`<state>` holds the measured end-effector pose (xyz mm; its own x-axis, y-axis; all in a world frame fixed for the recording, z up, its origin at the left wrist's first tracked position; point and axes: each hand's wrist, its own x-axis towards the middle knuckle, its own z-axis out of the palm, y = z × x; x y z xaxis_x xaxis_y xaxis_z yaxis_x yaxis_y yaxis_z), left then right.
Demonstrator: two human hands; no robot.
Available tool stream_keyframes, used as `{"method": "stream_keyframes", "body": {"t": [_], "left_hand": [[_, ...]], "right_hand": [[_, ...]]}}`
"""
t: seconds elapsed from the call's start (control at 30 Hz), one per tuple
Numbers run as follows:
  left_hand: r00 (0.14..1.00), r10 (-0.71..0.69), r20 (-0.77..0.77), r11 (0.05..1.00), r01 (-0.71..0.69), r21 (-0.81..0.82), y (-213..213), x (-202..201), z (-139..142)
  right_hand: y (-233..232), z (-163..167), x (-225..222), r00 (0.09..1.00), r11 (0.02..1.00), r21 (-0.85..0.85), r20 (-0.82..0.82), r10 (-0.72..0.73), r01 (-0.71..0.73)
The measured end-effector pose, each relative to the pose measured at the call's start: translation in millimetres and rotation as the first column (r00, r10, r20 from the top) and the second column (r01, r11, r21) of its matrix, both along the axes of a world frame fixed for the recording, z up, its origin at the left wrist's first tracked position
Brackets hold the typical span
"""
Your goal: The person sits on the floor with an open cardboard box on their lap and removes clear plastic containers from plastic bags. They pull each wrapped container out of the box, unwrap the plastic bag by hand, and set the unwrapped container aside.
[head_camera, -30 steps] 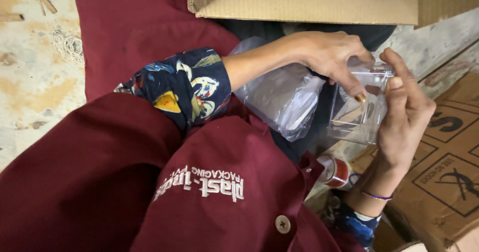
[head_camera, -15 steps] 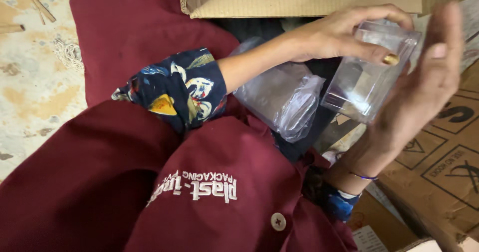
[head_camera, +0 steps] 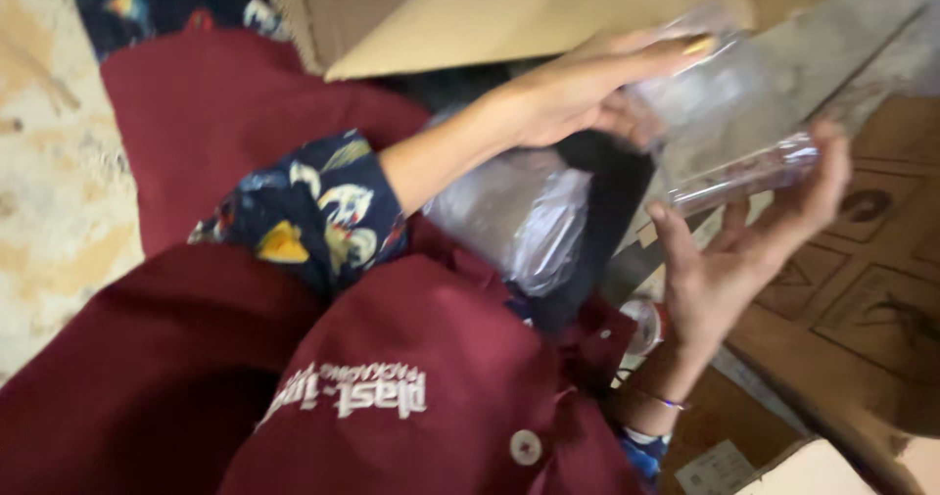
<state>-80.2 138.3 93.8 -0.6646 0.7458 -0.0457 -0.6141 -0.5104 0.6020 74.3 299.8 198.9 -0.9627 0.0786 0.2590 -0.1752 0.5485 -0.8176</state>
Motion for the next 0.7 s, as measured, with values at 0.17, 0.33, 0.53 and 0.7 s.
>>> {"method": "stream_keyframes", "body": {"t": [0.17, 0.33, 0.53, 0.7], "left_hand": [[0.989, -0.047, 0.137, 0.999, 0.050, -0.016, -6.0, 2.2, 7.4], [0.980, -0.036, 0.193, 0.999, 0.038, -0.003, -5.0, 2.8, 6.7], [0.732, 0.069, -0.678, 0.800, -0.447, -0.400, -13.0, 13.6, 19.5], [0.369, 0.089, -0.925, 0.815, -0.560, -0.145, -11.7, 34.6, 45.5]], "right_hand": [[-4.9, -2.2, -13.7, 0.986, 0.964, 0.226, -0.121, -0.111, 0.137], [-22.6, 5.3, -22.9, 0.957, 0.884, 0.385, -0.212, -0.196, 0.266], [-31.3, 19.3, -18.5, 0.893, 0.794, 0.410, -0.161, -0.421, 0.449], [-32.7, 23.2, -20.4, 0.948, 0.841, 0.442, -0.092, -0.305, 0.313]]}}
